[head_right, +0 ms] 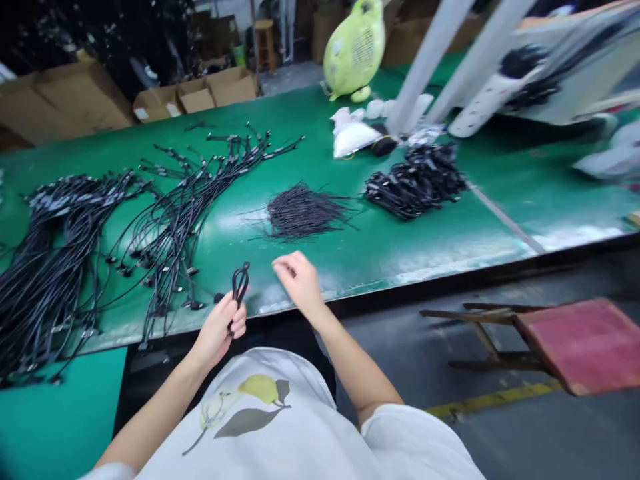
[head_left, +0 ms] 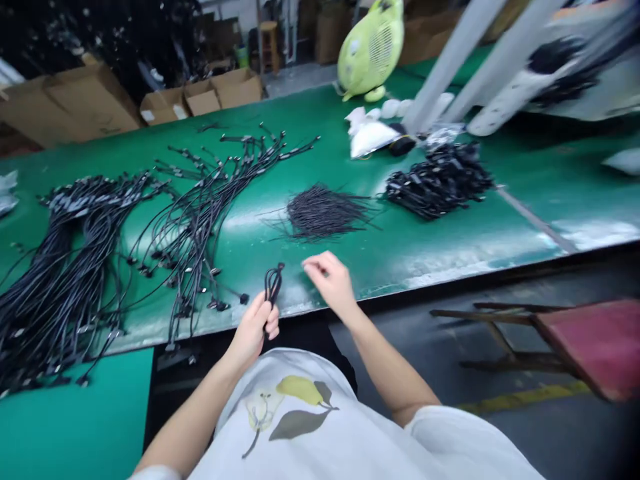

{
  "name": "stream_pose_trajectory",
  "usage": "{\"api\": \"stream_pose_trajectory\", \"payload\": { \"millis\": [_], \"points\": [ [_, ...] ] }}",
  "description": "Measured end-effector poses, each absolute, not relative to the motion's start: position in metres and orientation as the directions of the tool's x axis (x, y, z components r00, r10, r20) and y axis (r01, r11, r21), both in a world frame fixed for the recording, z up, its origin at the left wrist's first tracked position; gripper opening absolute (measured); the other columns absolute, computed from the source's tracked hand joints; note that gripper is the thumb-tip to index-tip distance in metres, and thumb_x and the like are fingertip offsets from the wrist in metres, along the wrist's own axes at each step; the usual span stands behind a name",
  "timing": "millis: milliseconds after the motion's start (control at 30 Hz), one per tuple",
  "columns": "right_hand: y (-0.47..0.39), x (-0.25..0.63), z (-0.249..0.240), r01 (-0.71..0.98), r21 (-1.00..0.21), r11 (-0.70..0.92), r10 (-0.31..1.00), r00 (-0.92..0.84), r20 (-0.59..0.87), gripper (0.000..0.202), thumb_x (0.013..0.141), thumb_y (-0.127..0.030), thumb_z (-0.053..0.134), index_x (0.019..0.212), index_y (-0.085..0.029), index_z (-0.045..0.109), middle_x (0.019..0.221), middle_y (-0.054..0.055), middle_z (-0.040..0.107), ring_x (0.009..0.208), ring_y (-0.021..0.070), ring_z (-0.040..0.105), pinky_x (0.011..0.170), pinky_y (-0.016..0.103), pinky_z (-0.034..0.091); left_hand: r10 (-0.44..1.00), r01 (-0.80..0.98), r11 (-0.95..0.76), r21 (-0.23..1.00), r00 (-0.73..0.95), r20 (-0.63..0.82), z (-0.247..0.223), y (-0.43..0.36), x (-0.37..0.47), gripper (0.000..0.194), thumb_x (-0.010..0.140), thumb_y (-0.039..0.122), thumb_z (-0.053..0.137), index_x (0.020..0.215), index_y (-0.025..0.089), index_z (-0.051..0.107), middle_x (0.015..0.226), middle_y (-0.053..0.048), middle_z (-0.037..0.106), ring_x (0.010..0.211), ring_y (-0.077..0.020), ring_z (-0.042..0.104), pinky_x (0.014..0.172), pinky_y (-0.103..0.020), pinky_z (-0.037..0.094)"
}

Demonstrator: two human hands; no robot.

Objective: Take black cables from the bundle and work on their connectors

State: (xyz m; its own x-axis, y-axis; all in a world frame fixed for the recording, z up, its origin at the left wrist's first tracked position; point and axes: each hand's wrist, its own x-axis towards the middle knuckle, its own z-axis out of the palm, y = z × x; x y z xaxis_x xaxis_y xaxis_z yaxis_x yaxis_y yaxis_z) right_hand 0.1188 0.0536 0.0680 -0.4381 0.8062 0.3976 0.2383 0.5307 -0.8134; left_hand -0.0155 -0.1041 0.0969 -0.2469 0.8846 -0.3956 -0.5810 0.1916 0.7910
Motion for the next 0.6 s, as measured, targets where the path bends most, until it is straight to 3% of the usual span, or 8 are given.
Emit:
{"api": "stream_pose_trajectory", "payload": {
  "millis": [67, 133, 200, 267, 300, 367, 500, 600],
  "points": [
    [0.009, 0.109, 0.066, 0.113, -0.855, 0.506, 0.683, -0.658, 0.318, 0.013, 0.091, -0.023, 0.055, 0.088, -0.018, 0.066, 0.077, 0.002, 0.058, 0.066, 0.0113, 0.054, 0.06, 0.022, 0.043, 0.89, -0.583, 0.166, 0.795, -0.259, -0.376, 0.097, -0.1, -0.017, 0.047, 0.081, 0.044, 0.07, 0.117, 0.018, 0.055, 0.063, 0.007, 0.037, 0.048, -0.0069, 0.028, 0.043, -0.017, 0.026],
    [-0.016, 0.103, 0.066, 0.121, -0.78, 0.614, 0.589, -0.727, 0.351, 0.015, 0.093, -0.021, 0.051, 0.09, -0.017, 0.065, 0.076, 0.002, 0.057, 0.064, 0.0109, 0.052, 0.059, 0.023, 0.043, 0.881, -0.542, 0.15, 0.827, -0.306, -0.36, 0.093, -0.1, -0.022, 0.044, 0.084, 0.043, 0.066, 0.118, 0.016, 0.056, 0.064, 0.006, 0.038, 0.049, -0.0078, 0.029, 0.044, -0.019, 0.028],
    [-0.022, 0.098, 0.069, 0.143, -0.523, 0.84, 0.445, -0.732, 0.515, 0.017, 0.095, -0.018, 0.047, 0.09, -0.015, 0.064, 0.078, 0.004, 0.059, 0.067, 0.0126, 0.053, 0.064, 0.026, 0.043, 0.868, -0.402, 0.165, 0.901, -0.375, -0.326, 0.087, -0.104, -0.027, 0.04, 0.088, 0.04, 0.058, 0.12, 0.016, 0.057, 0.066, 0.004, 0.042, 0.051, -0.0097, 0.033, 0.046, -0.021, 0.032],
    [-0.016, 0.091, 0.075, 0.066, -0.157, 0.985, 0.154, -0.741, 0.653, 0.021, 0.095, -0.013, 0.044, 0.093, -0.013, 0.064, 0.087, 0.008, 0.063, 0.082, 0.0165, 0.056, 0.075, 0.03, 0.043, 0.869, -0.158, 0.174, 0.972, -0.44, -0.227, 0.082, -0.11, -0.033, 0.038, 0.089, 0.035, 0.054, 0.123, 0.018, 0.058, 0.072, 0.001, 0.051, 0.059, -0.0136, 0.044, 0.056, -0.025, 0.041],
    [-0.011, 0.087, 0.079, 0.001, -0.006, 1.0, 0.005, -0.746, 0.666, 0.023, 0.095, -0.011, 0.042, 0.096, -0.012, 0.064, 0.094, 0.01, 0.065, 0.091, 0.0186, 0.056, 0.081, 0.032, 0.043, 0.877, -0.045, 0.175, 0.984, -0.448, -0.176, 0.08, -0.114, -0.036, 0.037, 0.088, 0.032, 0.053, 0.123, 0.02, 0.059, 0.077, -0.001, 0.055, 0.068, -0.016, 0.05, 0.064, -0.027, 0.044],
    [-0.002, 0.079, 0.089, -0.111, 0.164, 0.98, -0.189, -0.777, 0.601, 0.026, 0.095, -0.009, 0.038, 0.098, -0.011, 0.064, 0.104, 0.012, 0.064, 0.103, 0.0212, 0.054, 0.087, 0.035, 0.042, 0.898, 0.062, 0.182, 0.981, -0.418, -0.141, 0.079, -0.121, -0.042, 0.028, 0.088, 0.029, 0.053, 0.113, 0.021, 0.064, 0.081, -0.003, 0.058, 0.08, -0.0189, 0.054, 0.075, -0.029, 0.045],
    [0.004, 0.066, 0.106, -0.24, 0.232, 0.943, -0.311, -0.885, 0.347, 0.024, 0.096, -0.014, 0.038, 0.089, -0.015, 0.061, 0.092, 0.01, 0.063, 0.087, 0.0204, 0.055, 0.078, 0.035, 0.043, 0.922, -0.031, 0.236, 0.971, -0.309, -0.234, 0.081, -0.132, -0.051, 0.025, 0.09, 0.039, 0.047, 0.084, 0.019, 0.061, 0.056, 0.003, 0.043, 0.052, -0.0147, 0.041, 0.051, -0.026, 0.037],
    [0.003, 0.058, 0.112, -0.31, 0.239, 0.92, -0.374, -0.876, 0.305, 0.018, 0.094, -0.014, 0.042, 0.093, -0.014, 0.059, 0.105, 0.013, 0.061, 0.095, 0.0232, 0.055, 0.079, 0.036, 0.043, 0.921, -0.073, 0.246, 0.966, -0.294, -0.257, 0.08, -0.136, -0.055, 0.029, 0.089, 0.044, 0.046, 0.074, 0.02, 0.054, 0.051, 0.005, 0.038, 0.045, -0.0133, 0.035, 0.045, -0.025, 0.031]
  ]
}}
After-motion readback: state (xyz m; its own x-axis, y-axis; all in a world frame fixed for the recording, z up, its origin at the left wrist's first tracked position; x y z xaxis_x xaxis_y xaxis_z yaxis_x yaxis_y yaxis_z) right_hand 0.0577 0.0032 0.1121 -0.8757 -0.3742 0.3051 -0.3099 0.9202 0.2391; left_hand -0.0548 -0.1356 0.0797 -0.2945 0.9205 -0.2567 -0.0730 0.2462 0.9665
